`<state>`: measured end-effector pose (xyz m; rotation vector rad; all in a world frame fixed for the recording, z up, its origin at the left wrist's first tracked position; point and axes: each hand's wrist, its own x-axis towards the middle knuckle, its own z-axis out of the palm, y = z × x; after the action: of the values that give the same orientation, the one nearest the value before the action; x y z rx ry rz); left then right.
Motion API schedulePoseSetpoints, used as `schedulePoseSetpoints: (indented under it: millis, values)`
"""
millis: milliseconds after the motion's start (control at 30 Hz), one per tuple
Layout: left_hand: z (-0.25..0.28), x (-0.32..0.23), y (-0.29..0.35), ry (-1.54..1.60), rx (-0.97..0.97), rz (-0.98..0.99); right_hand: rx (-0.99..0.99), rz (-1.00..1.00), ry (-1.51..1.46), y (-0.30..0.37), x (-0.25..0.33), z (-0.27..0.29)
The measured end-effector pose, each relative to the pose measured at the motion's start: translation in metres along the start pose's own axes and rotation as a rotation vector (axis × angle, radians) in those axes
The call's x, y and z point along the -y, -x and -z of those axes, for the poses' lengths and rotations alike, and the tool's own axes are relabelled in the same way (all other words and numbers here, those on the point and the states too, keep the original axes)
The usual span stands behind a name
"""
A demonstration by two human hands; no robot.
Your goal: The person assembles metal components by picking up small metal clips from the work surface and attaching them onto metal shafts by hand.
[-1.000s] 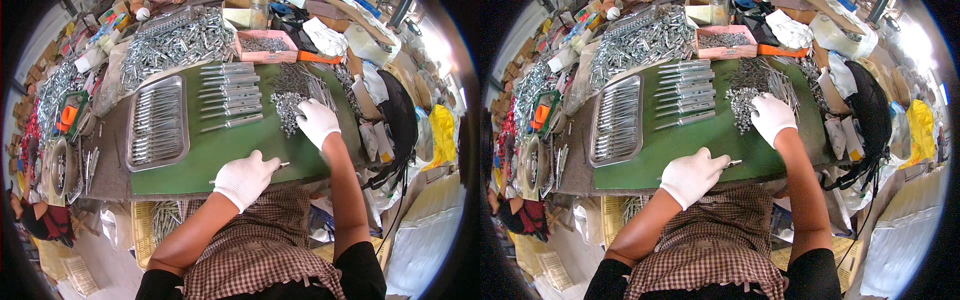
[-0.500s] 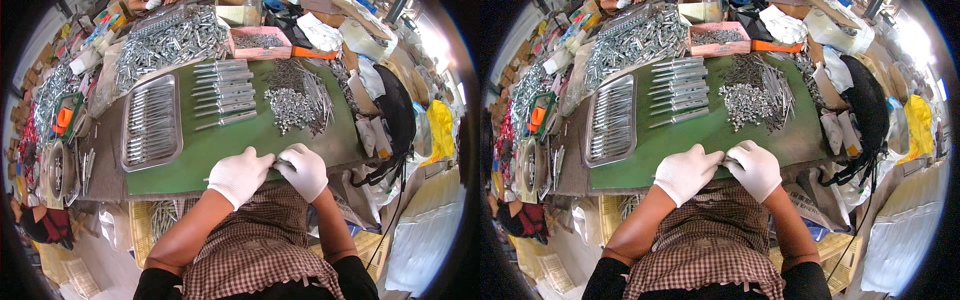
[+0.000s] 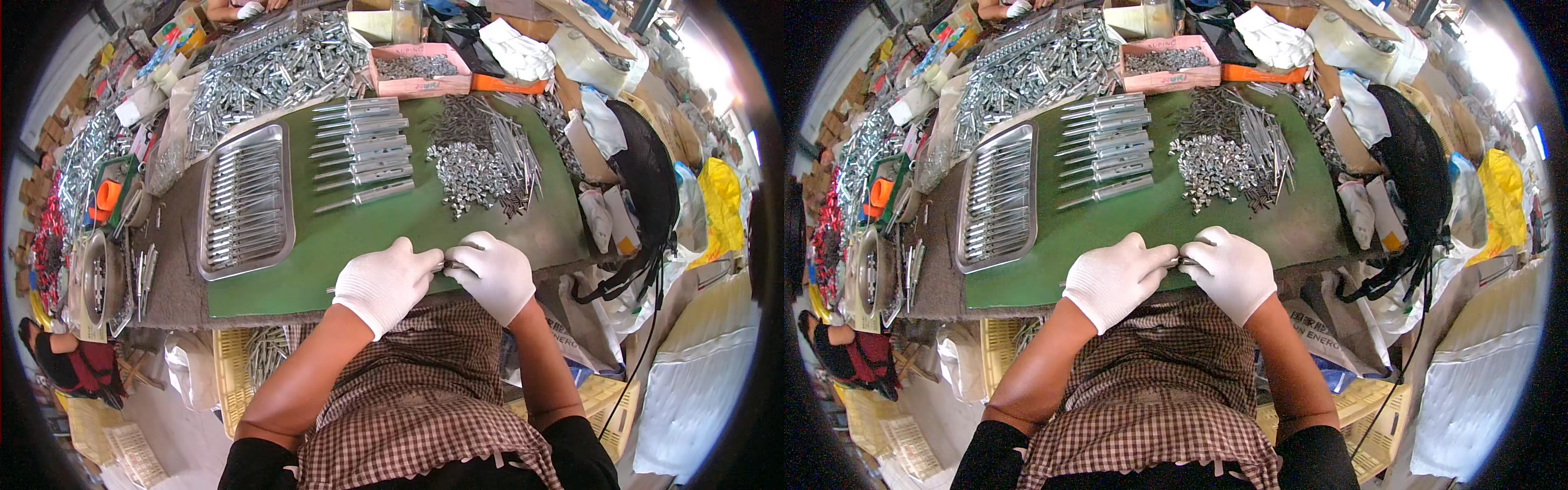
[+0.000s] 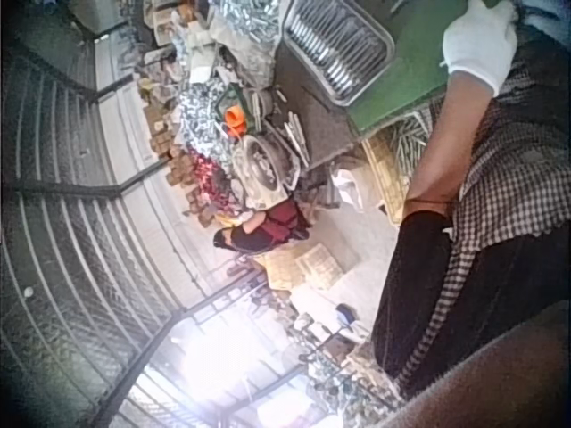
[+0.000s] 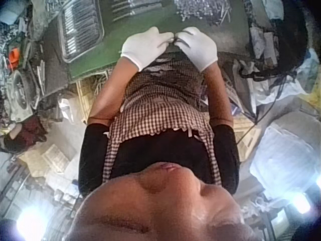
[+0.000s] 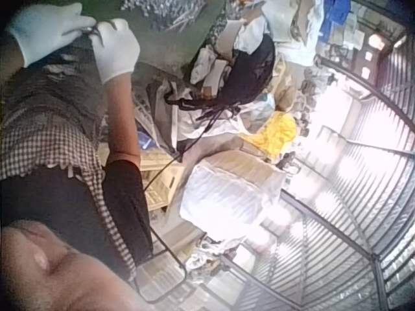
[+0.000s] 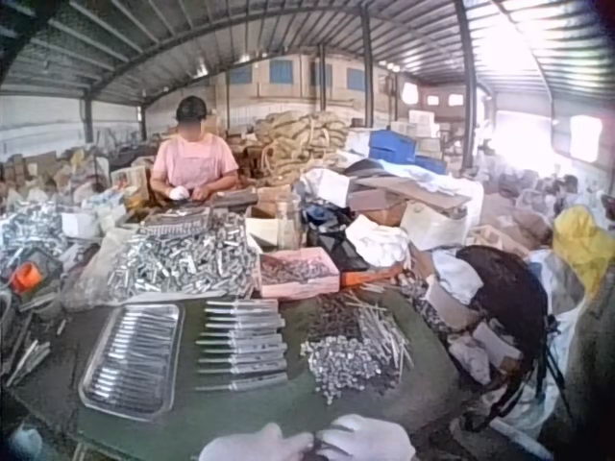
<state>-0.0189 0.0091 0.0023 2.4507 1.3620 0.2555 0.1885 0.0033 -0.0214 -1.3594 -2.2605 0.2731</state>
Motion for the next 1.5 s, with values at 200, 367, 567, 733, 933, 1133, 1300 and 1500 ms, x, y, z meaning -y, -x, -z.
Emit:
schedulePoseSetpoints:
  millis: [200, 367, 567, 733, 933, 1133, 1300, 1500]
  values:
    - [-0.008, -0.01, 0.005, -0.068, -0.032, -0.003, -0.092, -0.023, -0.151, -0.008, -0.026, 0.013]
    - [-0.011, -0.018, 0.003, -0.069, -0.088, 0.009, -0.187, -0.513, -0.041, -0.033, -0.057, 0.022]
    - [-0.012, -0.016, 0.001, -0.047, -0.07, 0.016, 0.018, -0.396, 0.312, -0.043, -0.04, 0.018]
    - [-0.01, -0.015, 0.001, -0.028, -0.039, 0.016, -0.039, -0.28, 0.243, -0.02, -0.03, 0.012]
    - [-0.008, -0.015, 0.002, -0.027, -0.033, 0.008, -0.047, -0.148, -0.263, 0.004, 0.002, 0.013]
    - [-0.01, -0.013, 0.003, -0.01, -0.03, -0.004, 0.017, -0.13, -0.129, 0.001, 0.007, 0.009]
    - [-0.008, -0.014, 0.003, -0.045, 0.013, -0.005, 0.085, -0.205, -0.202, 0.0, 0.003, 0.009]
    - [-0.002, -0.016, -0.001, -0.124, 0.076, -0.002, -0.062, -0.066, -0.293, -0.01, -0.002, 0.007]
